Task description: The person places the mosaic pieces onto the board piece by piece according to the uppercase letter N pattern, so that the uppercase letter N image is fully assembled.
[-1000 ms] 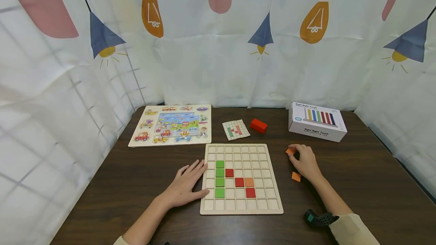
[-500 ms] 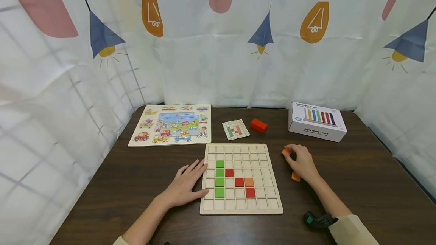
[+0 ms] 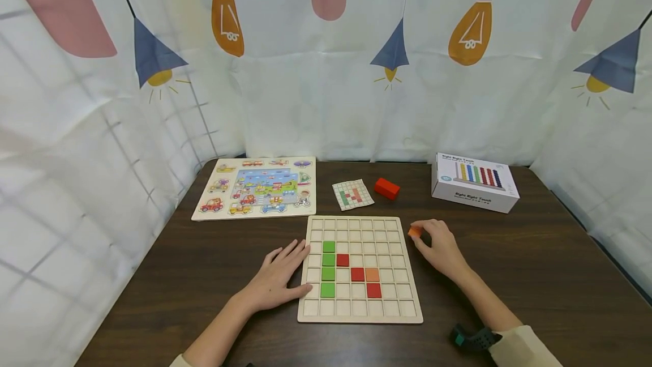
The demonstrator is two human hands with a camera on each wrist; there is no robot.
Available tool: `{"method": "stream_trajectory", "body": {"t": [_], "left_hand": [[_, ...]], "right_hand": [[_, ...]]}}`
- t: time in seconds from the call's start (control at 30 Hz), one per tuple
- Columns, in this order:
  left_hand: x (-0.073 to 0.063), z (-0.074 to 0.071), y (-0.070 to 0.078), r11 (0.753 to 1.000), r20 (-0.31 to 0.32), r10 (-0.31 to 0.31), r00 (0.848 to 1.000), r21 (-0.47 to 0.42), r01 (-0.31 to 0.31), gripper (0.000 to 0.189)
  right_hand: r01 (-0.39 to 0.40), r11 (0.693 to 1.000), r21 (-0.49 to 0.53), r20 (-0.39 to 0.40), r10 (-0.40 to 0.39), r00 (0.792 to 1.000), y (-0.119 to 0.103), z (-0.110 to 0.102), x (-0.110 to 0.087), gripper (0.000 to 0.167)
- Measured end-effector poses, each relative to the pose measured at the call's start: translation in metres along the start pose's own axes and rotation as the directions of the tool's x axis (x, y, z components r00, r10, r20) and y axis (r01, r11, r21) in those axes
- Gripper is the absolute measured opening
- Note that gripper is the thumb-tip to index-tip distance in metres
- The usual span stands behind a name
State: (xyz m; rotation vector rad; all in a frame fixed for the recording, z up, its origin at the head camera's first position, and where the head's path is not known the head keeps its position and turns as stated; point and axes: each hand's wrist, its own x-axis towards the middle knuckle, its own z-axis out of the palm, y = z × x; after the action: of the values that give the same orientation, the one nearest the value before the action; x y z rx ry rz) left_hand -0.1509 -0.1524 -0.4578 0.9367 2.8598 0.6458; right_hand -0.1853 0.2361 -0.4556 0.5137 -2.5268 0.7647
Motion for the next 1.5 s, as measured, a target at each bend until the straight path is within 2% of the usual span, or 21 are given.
{"method": "stream_trajectory", "body": {"t": [0.17,0.33,0.63,0.97,1.2,1.5], "left_hand": [[0.000,0.000,0.000,1.000,0.004,-0.006,1.000,0.002,0.006,0.080],[0.000,0.000,0.000,1.000,0.023,-0.018,1.000,0.002,0.018,0.081],[-0.001,0.000,0.000,1.000,0.011,-0.012,1.000,-0.007,0.012,0.080],[0.000,-0.001,0.000,1.000,0.031,-0.024,0.999,-0.002,0.024,0.081],[0.000,0.000,0.000,1.000,0.009,-0.010,1.000,-0.004,0.011,0.080],[0.001,0.001,-0.001,1.000,-0.001,0.010,1.000,0.007,-0.010,0.080]], "right_hand": [[0.065,0.998,0.016,0.026,-0.065,0.998,-0.013,0.003,-0.002,0.025],[0.088,0.995,0.048,0.063,-0.091,0.994,-0.024,0.007,-0.005,0.028],[0.178,0.981,0.072,0.068,-0.183,0.981,-0.036,0.016,-0.006,0.023],[0.151,0.978,0.147,0.163,-0.174,0.971,-0.052,0.022,-0.007,0.022],[0.217,0.961,0.169,0.156,-0.243,0.957,-0.057,0.031,-0.008,0.022],[0.228,0.960,0.161,0.167,-0.255,0.953,-0.063,0.036,-0.008,0.019]]}}
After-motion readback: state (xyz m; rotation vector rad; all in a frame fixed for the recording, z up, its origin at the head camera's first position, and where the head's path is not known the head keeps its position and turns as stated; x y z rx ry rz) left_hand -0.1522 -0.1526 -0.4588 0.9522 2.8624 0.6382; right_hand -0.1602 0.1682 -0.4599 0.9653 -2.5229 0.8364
